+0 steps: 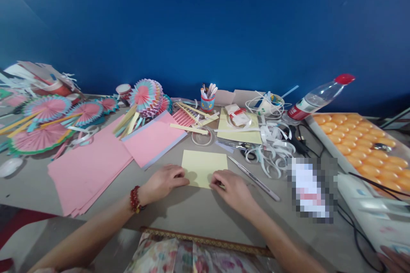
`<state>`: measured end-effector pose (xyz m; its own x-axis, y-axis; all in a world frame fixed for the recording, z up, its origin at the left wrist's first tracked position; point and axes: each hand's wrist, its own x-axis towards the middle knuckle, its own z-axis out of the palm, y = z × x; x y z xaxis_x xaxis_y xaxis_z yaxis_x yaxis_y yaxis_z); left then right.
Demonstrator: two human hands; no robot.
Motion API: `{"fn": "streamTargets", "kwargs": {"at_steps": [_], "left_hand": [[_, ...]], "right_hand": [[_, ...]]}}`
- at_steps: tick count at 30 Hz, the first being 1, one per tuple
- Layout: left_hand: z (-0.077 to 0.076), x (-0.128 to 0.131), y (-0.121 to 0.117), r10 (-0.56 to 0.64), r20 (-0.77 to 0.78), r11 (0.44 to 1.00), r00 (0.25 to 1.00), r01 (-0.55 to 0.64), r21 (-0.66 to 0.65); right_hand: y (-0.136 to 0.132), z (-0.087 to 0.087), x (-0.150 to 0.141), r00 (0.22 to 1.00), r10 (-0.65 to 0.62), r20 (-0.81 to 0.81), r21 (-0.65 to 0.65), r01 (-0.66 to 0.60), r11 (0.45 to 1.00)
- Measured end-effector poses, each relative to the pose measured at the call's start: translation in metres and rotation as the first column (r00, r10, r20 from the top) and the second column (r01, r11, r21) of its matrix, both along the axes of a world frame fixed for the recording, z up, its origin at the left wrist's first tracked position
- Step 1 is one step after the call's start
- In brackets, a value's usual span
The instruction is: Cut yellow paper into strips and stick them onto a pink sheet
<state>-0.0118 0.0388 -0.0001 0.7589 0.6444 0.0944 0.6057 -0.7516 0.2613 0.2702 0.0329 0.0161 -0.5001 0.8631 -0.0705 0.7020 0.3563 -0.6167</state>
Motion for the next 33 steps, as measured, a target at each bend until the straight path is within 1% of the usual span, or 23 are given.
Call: {"fn": "streamTargets", "kwargs": {"at_steps": [15, 20, 23, 26, 29, 33], "left_hand": [[-0.001, -0.001, -0.001, 0.006, -0.042, 1.000, 0.999, -0.005, 0.017], [0.000, 0.000, -0.001, -0.009, -0.064, 0.999, 0.998, 0.012, 0.051], [0.006, 0.001, -0.002, -0.058, -0.064, 0.993, 0.996, 0.065, 0.100], [0.015, 0.005, -0.002, -0.154, -0.102, 0.977, 0.983, 0.167, 0.131], [0.021, 0.010, 0.000, -0.242, -0.140, 0.958, 0.960, 0.259, 0.122], [0.027, 0.018, 0.003, -0.293, -0.121, 0.947, 0.949, 0.305, 0.097]], "right_hand": [[0.000, -0.001, 0.000, 1.000, -0.013, 0.001, -0.010, 0.013, 1.000], [0.000, 0.000, 0.000, 1.000, -0.017, 0.004, -0.018, 0.017, 1.000], [0.000, 0.000, 0.000, 1.000, -0.014, 0.001, -0.023, 0.014, 1.000], [0.001, -0.002, 0.000, 1.000, -0.011, -0.001, -0.027, 0.011, 1.000], [0.001, -0.003, 0.000, 1.000, -0.004, 0.004, -0.022, 0.004, 1.000], [0.001, -0.004, 0.001, 1.000, 0.009, 0.010, -0.009, -0.009, 1.000]]}}
